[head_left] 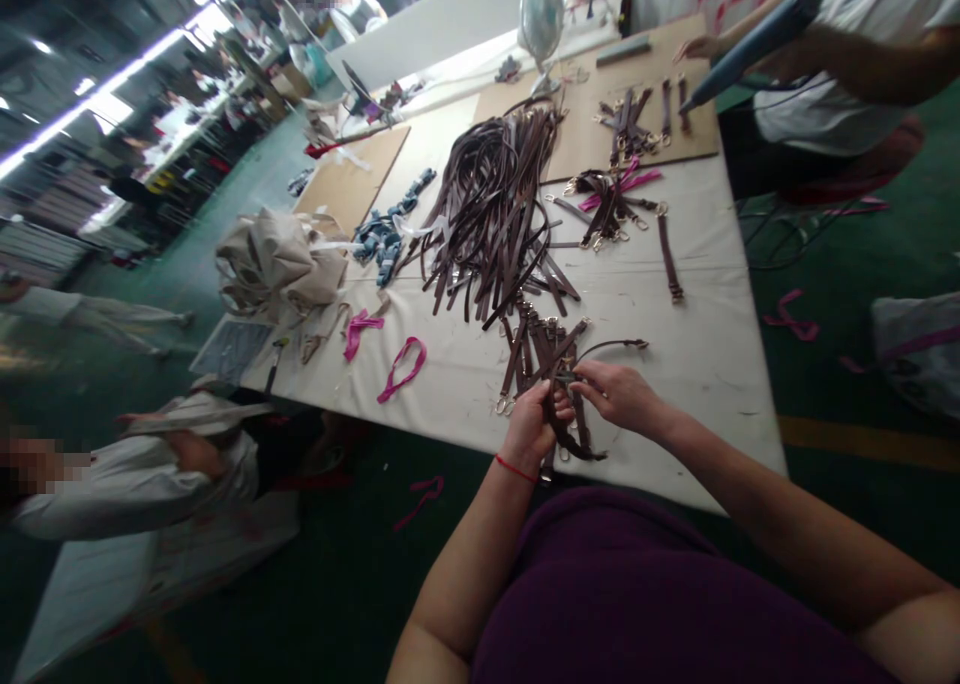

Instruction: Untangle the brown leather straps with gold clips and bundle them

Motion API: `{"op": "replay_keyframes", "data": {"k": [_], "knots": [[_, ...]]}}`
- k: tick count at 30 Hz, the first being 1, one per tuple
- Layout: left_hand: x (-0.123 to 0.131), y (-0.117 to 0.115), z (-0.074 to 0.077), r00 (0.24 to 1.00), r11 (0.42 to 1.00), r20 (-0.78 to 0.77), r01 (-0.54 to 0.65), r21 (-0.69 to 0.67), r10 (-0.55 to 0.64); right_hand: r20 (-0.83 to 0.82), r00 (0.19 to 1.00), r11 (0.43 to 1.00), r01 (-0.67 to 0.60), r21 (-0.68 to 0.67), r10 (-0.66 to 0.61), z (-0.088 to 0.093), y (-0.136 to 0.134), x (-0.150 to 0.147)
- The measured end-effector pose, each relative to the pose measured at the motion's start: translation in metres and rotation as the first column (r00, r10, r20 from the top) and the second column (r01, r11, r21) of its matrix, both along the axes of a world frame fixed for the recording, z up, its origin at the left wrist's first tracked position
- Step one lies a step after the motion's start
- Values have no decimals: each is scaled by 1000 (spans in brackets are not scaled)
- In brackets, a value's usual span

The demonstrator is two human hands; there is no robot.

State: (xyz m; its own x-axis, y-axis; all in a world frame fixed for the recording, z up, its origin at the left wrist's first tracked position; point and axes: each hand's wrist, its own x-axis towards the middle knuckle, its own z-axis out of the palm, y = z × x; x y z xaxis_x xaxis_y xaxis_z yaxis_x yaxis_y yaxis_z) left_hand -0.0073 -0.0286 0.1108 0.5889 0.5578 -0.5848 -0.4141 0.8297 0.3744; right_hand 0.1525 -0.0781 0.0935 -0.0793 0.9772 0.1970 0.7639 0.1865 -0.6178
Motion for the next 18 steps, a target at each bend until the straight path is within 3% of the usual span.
{"op": "replay_keyframes", "data": {"k": [5, 11, 16, 18], "knots": [[0, 1, 0, 999, 998, 48, 8, -67, -5, -61, 998, 1000, -1, 26, 2, -7, -1, -1], [-1, 1, 1, 994, 990, 106, 20, -140, -5, -245, 969, 998, 32, 57, -17, -13, -3, -4], [0, 1, 4, 990, 977, 137, 19, -212, 11, -539, 824, 983, 174, -50, -173, -9, -1, 3], [-1, 1, 4, 988, 972, 157, 31, -233, 6, -614, 765, 980, 176, -91, -194, -9, 4, 4]]}}
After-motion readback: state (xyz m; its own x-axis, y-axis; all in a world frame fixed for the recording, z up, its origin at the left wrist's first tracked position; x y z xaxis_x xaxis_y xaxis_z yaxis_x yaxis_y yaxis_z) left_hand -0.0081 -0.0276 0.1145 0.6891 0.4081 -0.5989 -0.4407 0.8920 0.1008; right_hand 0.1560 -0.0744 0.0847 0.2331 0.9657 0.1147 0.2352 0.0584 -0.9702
